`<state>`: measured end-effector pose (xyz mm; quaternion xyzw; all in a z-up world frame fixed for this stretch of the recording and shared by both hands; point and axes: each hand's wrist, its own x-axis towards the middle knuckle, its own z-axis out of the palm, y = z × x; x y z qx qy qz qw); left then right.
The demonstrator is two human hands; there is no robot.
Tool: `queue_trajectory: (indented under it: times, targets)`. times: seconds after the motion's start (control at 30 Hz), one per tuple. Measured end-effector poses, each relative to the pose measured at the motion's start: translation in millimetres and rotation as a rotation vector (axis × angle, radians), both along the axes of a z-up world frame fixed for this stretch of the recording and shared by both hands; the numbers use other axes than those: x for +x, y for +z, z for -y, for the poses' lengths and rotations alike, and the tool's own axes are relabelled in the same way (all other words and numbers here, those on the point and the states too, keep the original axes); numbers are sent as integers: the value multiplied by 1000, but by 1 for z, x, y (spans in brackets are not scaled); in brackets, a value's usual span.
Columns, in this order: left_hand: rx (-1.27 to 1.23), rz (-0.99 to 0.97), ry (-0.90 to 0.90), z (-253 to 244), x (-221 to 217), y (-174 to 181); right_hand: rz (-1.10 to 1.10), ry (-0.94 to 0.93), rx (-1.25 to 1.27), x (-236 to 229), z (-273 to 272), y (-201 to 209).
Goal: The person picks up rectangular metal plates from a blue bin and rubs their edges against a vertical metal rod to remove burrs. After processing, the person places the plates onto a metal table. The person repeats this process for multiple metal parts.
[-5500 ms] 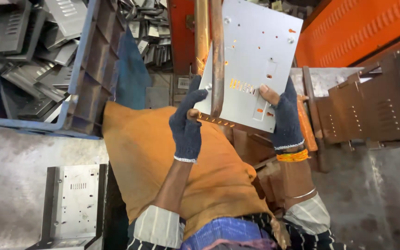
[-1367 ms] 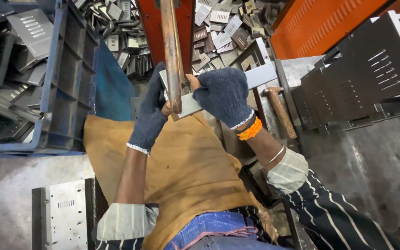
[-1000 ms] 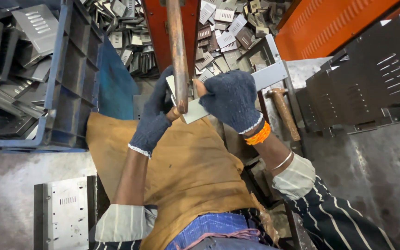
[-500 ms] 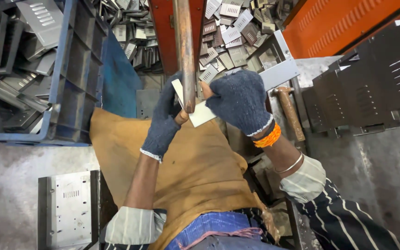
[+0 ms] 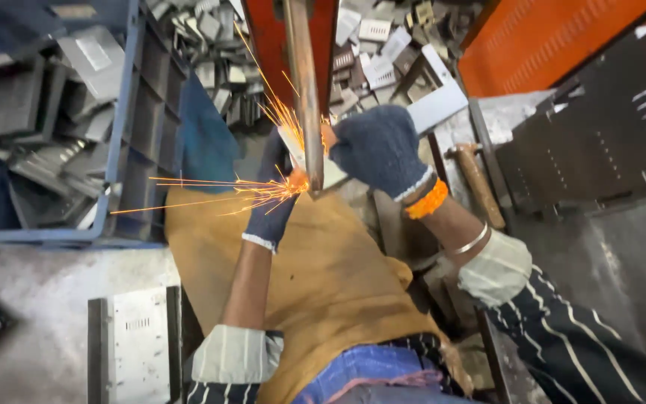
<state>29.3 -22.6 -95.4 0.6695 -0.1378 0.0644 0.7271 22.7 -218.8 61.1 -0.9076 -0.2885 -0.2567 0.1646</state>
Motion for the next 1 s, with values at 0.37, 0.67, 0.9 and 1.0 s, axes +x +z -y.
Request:
queue_trajectory:
  times: [0.37,0.67,0.9,1.0]
  targets:
    - [-401,-175,153,-24,-101,26,-167,-20,131,-80,-3,20]
    - [-48,-120,370,-27,-119,6,-363,26,988,-119,26,-143]
    - [353,-35,492,-25,-118,120,-474,-90,1378,-83,52,-136]
    - [734,205,416,-30,-92,163,-628,76,1433,-79,43,-93]
